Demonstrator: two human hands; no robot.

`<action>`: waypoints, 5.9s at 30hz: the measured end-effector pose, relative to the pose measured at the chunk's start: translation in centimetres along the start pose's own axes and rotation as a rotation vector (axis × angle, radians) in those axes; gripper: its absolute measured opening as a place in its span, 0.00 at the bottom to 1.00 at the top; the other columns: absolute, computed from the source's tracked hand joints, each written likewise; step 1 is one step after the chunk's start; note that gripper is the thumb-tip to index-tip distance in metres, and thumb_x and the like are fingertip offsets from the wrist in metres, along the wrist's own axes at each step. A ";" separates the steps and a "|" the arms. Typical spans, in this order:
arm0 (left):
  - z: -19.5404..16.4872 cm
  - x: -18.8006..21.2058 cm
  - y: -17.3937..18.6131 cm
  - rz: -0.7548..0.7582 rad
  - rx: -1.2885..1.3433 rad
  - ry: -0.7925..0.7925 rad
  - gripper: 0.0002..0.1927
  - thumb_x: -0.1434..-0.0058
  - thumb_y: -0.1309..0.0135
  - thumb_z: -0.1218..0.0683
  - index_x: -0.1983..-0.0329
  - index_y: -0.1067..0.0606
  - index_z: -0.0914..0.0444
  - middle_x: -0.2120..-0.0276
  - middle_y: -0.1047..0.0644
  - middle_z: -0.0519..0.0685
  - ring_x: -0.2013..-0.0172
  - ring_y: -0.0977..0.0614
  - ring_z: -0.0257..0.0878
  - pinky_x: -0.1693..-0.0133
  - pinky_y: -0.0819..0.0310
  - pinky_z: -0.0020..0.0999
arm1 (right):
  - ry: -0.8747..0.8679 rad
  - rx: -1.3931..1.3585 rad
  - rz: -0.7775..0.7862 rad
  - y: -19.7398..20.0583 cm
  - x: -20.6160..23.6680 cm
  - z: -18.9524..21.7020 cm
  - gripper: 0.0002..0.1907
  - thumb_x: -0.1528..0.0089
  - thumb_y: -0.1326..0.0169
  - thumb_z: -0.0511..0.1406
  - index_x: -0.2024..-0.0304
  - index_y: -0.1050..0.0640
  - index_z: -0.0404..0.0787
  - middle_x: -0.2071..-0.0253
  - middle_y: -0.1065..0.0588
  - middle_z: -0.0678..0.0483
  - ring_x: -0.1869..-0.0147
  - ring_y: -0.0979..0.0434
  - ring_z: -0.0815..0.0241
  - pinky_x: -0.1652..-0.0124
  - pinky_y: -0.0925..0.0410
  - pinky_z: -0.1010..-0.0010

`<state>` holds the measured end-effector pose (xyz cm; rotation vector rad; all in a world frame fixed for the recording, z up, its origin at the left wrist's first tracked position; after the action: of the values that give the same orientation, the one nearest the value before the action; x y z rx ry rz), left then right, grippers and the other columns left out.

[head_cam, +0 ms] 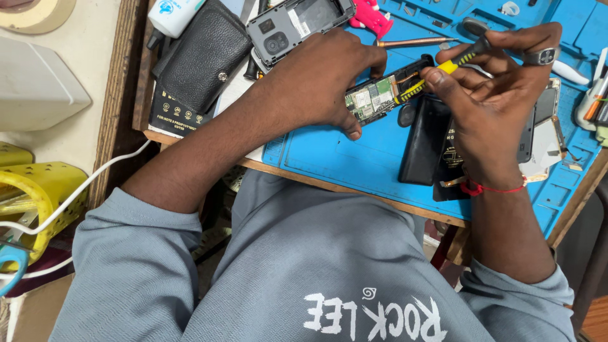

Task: The person uses a yellow-handled screwdriver to unscrew and remove components from a disassembled mobile phone. They carefully detach a circular part and set it aside on the blue work mat while handling the phone's internal circuitry.

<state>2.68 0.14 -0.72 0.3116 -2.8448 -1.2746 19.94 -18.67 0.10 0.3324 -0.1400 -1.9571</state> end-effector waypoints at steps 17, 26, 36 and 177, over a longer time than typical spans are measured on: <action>0.3 0.1 0.1 0.044 0.039 0.018 0.43 0.71 0.19 0.42 0.52 0.23 0.61 0.66 0.20 0.53 0.58 0.18 0.54 0.56 0.25 0.51 | -0.121 -0.109 -0.105 -0.6 -0.6 1.0 0.27 0.27 0.41 0.18 0.40 0.43 0.41 0.52 0.29 0.47 0.43 0.20 0.58 0.43 0.18 0.66; 0.2 0.1 0.1 0.030 0.043 0.020 0.45 0.73 0.19 0.41 0.52 0.23 0.62 0.66 0.19 0.54 0.59 0.17 0.55 0.57 0.24 0.51 | 0.183 0.128 -0.084 0.0 0.1 0.0 0.28 0.24 0.44 0.18 0.35 0.43 0.45 0.50 0.32 0.43 0.42 0.23 0.56 0.45 0.22 0.68; 0.1 -0.1 0.4 0.014 0.044 -0.029 0.46 0.71 0.19 0.40 0.52 0.24 0.64 0.67 0.19 0.55 0.62 0.16 0.55 0.59 0.23 0.50 | 0.391 0.222 -0.064 -2.1 -0.7 1.4 0.30 0.22 0.43 0.21 0.33 0.46 0.46 0.45 0.24 0.40 0.41 0.17 0.52 0.42 0.18 0.66; 0.9 0.1 -0.3 0.009 0.163 0.055 0.45 0.71 0.19 0.43 0.51 0.25 0.66 0.65 0.19 0.54 0.57 0.18 0.56 0.54 0.24 0.50 | 0.414 0.187 0.298 -3.7 -6.0 4.8 0.25 0.34 0.34 0.21 0.41 0.33 0.31 0.45 0.28 0.41 0.39 0.21 0.50 0.41 0.19 0.66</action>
<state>2.57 0.61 -1.54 0.3302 -2.9054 -1.0175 17.47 -12.03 4.78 0.7858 -0.0964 -1.5487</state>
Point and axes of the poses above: each hand's wrist, its own x-axis away from the middle knuckle, its own y-axis out of the back of the hand, z = x × y, the point moved 2 cm from there along -x, towards the middle knuckle
